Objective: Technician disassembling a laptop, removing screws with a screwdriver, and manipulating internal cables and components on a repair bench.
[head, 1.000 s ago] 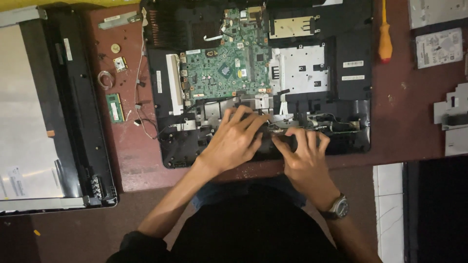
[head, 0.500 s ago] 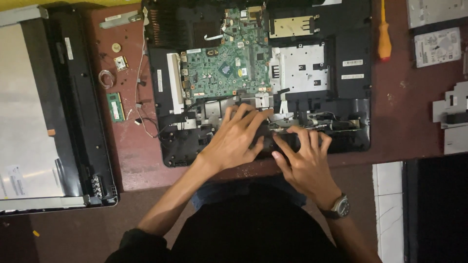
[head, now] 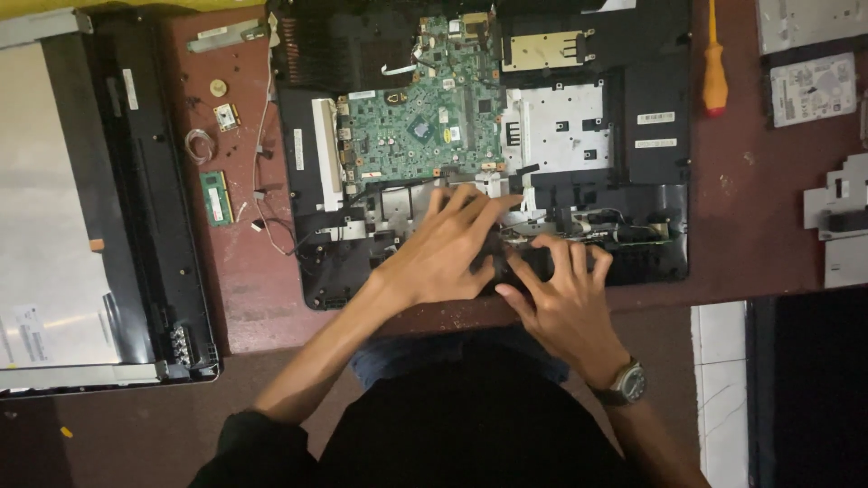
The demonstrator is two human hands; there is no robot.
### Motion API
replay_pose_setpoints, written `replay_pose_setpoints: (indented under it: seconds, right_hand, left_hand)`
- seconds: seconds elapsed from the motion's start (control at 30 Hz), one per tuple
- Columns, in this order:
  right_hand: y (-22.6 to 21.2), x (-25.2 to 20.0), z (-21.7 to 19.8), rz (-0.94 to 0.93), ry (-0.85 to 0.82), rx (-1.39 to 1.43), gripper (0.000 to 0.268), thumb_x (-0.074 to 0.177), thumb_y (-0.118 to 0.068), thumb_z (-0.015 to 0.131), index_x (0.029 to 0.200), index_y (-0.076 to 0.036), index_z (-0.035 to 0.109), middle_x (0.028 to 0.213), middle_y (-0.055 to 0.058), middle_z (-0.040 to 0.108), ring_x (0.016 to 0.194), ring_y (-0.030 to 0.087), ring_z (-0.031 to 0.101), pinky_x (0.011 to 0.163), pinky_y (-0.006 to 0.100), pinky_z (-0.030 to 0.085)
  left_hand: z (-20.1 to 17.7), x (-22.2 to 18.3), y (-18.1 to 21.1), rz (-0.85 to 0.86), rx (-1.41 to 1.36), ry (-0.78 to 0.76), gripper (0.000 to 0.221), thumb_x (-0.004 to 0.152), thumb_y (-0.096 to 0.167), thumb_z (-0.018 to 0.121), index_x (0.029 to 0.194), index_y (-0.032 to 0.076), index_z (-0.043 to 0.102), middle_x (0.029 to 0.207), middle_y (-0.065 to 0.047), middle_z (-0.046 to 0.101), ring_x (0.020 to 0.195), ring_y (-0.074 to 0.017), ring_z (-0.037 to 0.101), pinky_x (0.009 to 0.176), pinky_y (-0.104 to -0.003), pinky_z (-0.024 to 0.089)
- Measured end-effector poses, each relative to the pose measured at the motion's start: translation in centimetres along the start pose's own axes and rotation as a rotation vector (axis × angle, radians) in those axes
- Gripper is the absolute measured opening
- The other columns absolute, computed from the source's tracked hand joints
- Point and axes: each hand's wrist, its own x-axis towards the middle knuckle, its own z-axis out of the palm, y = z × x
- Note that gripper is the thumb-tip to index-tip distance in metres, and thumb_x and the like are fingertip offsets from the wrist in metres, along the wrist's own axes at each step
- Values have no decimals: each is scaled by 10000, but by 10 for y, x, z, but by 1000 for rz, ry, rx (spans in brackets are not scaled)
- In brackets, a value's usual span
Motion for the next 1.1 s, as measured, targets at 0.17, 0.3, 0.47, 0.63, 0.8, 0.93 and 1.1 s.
replay_pose_setpoints:
  seconds: [0.17, 0.3, 0.47, 0.63, 0.8, 0.93, 1.1]
  right_hand:
    - [-2, 0, 1, 10, 34, -38, 499, 1035, -614, 461, 1130, -211, 738, 1131, 91, 535, 1027, 325, 540, 910, 549, 348]
    - [-3, 0, 0, 9, 51, -22, 476, 1041, -589, 476, 1120, -209, 751, 1105, 85, 537, 1011, 321, 543, 906, 549, 351]
    - [1, -1, 1, -7, 70, 14, 492, 1046, -579, 474, 1145, -186, 752, 1128, 90, 539, 1011, 307, 543, 902, 522, 362]
    - [9, -7, 5, -15, 102, 103, 472, 1033, -551, 515, 1242, -188, 731, 1131, 77, 539, 991, 304, 540, 861, 496, 375]
    - [15, 6, -14, -45, 233, 286, 395, 991, -416, 649, 1233, -123, 757, 1122, 84, 634, 959, 300, 570, 863, 480, 362]
    - [19, 26, -10, -141, 245, 346, 558, 935, -468, 693, 1337, -84, 647, 1202, 64, 688, 1090, 314, 590, 949, 487, 349]
    - [24, 33, -1, -196, 101, 298, 630, 974, -485, 653, 1411, -51, 519, 1153, 98, 725, 1145, 350, 596, 991, 548, 332]
  left_hand:
    - [-3, 6, 2, 27, 46, -39, 697, 670, 103, 672, 1352, 4, 566, 868, -195, 678, 965, -363, 584, 906, -468, 344]
    - [-6, 7, 3, 14, 56, -67, 677, 662, 112, 673, 1321, -14, 587, 869, -213, 693, 978, -372, 577, 932, -479, 331]
    - [-11, 2, 4, -17, -65, -74, 753, 652, 62, 669, 1389, -37, 551, 938, -250, 723, 999, -400, 586, 972, -489, 334]
    - [-32, -2, 18, -51, -99, -82, 759, 652, 19, 669, 1401, -39, 553, 1027, -276, 723, 1035, -413, 576, 974, -497, 329]
    - [-28, -11, 0, -23, -34, -18, 723, 699, -27, 663, 1412, -20, 548, 1034, -236, 725, 1034, -376, 589, 946, -455, 342]
    - [-18, -8, 2, 7, 34, -31, 753, 675, -105, 642, 1417, -21, 540, 972, -233, 737, 1005, -387, 607, 974, -483, 345]
    - [-2, -4, -6, 50, 191, -6, 713, 738, -128, 668, 1423, 22, 541, 918, -188, 750, 968, -344, 636, 935, -446, 354]
